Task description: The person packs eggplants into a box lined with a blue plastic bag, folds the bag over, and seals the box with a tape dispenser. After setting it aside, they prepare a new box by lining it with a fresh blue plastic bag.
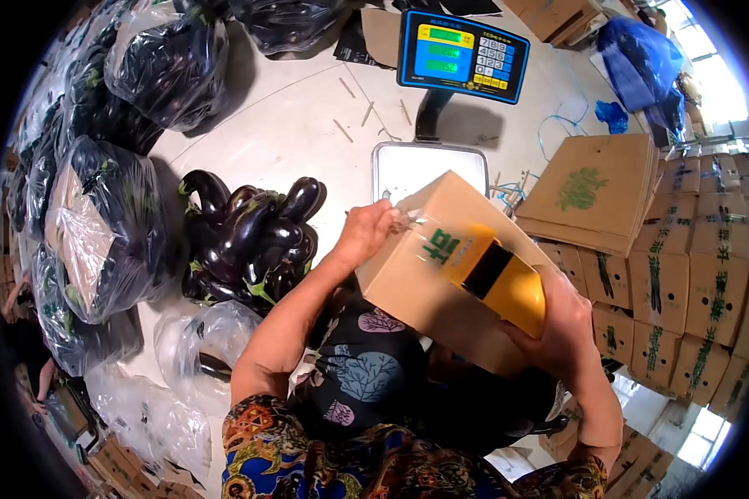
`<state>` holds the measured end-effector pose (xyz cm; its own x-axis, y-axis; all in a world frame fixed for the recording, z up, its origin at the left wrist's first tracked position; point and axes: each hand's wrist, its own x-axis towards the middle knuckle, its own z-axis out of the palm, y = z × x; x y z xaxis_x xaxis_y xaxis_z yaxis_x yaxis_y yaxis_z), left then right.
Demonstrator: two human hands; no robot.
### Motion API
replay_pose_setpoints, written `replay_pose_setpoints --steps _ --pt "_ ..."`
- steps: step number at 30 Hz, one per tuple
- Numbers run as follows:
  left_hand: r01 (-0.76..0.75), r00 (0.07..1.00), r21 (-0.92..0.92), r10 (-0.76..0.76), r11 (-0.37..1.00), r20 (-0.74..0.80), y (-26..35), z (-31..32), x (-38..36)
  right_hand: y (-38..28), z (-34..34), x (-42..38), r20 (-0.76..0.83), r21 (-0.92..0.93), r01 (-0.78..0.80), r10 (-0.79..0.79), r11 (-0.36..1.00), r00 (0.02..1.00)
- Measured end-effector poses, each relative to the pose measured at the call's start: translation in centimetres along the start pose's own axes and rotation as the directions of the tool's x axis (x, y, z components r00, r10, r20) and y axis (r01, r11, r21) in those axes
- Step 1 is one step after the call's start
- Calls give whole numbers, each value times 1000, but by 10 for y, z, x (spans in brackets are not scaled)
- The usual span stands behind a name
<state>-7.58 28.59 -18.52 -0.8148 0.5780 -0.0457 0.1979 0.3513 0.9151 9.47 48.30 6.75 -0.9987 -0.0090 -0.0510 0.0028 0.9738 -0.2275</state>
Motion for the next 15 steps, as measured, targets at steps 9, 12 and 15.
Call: replay_pose_setpoints --steps 9,12,15 --pt "181 932 355 -275 917 237 -20 5 6 3 3 -3 -1 7 -4 4 1000 1000" --pt "181 975 45 -186 982 118 -36 2 18 -5 0 0 -2 20 -13 13 1000 1000" --pt "223 975 -407 -204 886 90 12 2 27 -5 1 3 3 47 -28 28 999 1000"
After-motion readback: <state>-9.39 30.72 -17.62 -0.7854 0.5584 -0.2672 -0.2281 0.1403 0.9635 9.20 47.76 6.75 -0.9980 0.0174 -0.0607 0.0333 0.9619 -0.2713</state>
